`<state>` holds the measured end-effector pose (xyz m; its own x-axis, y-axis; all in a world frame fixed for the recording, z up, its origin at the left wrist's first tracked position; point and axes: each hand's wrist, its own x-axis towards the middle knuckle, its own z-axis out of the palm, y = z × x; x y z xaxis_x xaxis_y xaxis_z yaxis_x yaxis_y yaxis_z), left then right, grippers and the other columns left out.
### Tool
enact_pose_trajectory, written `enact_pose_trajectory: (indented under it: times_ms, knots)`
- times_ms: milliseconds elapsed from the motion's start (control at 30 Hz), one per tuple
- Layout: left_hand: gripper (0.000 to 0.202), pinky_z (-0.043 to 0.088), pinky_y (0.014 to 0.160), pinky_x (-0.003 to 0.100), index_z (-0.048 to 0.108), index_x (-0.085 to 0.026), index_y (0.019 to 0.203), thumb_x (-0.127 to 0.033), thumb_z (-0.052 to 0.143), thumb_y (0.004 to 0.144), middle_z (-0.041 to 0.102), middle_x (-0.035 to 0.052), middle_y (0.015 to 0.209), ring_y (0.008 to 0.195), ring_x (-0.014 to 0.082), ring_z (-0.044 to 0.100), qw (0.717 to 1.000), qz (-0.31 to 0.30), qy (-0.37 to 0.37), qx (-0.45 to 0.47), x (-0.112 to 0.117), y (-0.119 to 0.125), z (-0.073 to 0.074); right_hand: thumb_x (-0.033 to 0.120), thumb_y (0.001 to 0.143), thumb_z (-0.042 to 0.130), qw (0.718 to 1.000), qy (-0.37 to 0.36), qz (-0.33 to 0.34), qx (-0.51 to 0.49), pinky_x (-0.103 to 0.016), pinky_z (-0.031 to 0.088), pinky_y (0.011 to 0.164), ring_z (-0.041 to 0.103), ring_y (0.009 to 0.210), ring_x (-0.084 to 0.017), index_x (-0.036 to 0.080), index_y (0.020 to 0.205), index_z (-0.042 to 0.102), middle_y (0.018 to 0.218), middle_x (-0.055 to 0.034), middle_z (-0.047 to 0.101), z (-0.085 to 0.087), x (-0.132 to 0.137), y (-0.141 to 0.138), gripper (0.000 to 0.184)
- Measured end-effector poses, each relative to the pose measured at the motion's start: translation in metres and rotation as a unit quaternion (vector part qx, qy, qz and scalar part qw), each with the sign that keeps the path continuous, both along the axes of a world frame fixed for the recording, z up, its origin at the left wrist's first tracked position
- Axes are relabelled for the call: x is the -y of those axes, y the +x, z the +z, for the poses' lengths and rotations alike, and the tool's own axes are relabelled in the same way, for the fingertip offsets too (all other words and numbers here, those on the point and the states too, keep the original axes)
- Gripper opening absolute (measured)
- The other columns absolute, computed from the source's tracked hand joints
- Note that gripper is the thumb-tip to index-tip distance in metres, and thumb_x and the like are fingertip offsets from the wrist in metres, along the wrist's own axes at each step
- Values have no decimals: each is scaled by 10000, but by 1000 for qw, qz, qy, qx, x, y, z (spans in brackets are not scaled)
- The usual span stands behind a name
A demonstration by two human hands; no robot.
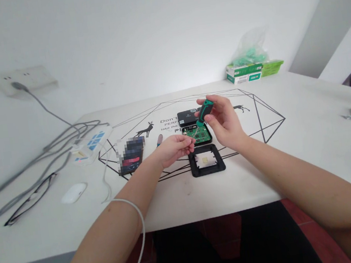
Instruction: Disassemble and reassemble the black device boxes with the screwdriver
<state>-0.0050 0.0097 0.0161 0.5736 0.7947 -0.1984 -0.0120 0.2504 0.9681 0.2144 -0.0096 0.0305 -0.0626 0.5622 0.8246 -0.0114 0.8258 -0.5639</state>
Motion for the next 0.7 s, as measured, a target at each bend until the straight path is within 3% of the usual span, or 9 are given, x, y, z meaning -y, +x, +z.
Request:
enact_pose_trajectory:
  times_ms: [133, 267, 433, 533, 700]
  knots:
    - [448, 518, 831, 296, 778, -125, 950, -388, 998, 661, 742, 58, 852, 815, 143, 666, 998, -21, 36, -46, 4, 0, 8, 496, 1039, 590, 1000, -4, -2, 4, -543, 651, 996, 751, 1111, -274, 363, 1446, 480, 1382, -101, 650, -2, -1, 0, 442]
    - [289, 546, 861, 335, 755, -154, 906, -296, 917, 714, 772, 52, 861, 835, 173, 704, 985, -17, 121, -125, 7, 0, 10, 471, 1019, 633, 1000, -13, 8, 25, -518, 661, 973, 746, 1069, -258, 365, 1450, 510, 1351, -89, 657, -6, -1, 1, 460]
    - [82, 552, 877, 357, 746, -189, 876, -250, 768, 825, 768, 29, 901, 878, 201, 710, 929, -85, 274, -233, 10, 0, 13, 440, 1012, 645, 997, -21, 35, 64, -491, 674, 944, 725, 1048, -244, 352, 1471, 544, 1293, -82, 673, -5, 8, -3, 478]
    - [26, 533, 928, 354, 762, -195, 850, -212, 766, 830, 751, 38, 965, 954, 210, 690, 889, -133, 360, -249, 13, 1, 17, 422, 1022, 632, 995, -19, 59, 73, -469, 677, 922, 724, 1023, -232, 341, 1490, 537, 1265, -82, 687, -3, 13, -5, 485]
    - [76, 529, 918, 354, 783, -223, 841, -148, 770, 834, 762, 28, 946, 957, 219, 691, 873, -216, 380, -214, 18, 3, 16, 424, 1040, 599, 990, -25, 78, 113, -417, 695, 788, 735, 868, -204, 350, 1474, 559, 1054, -42, 699, -1, 21, -8, 442]
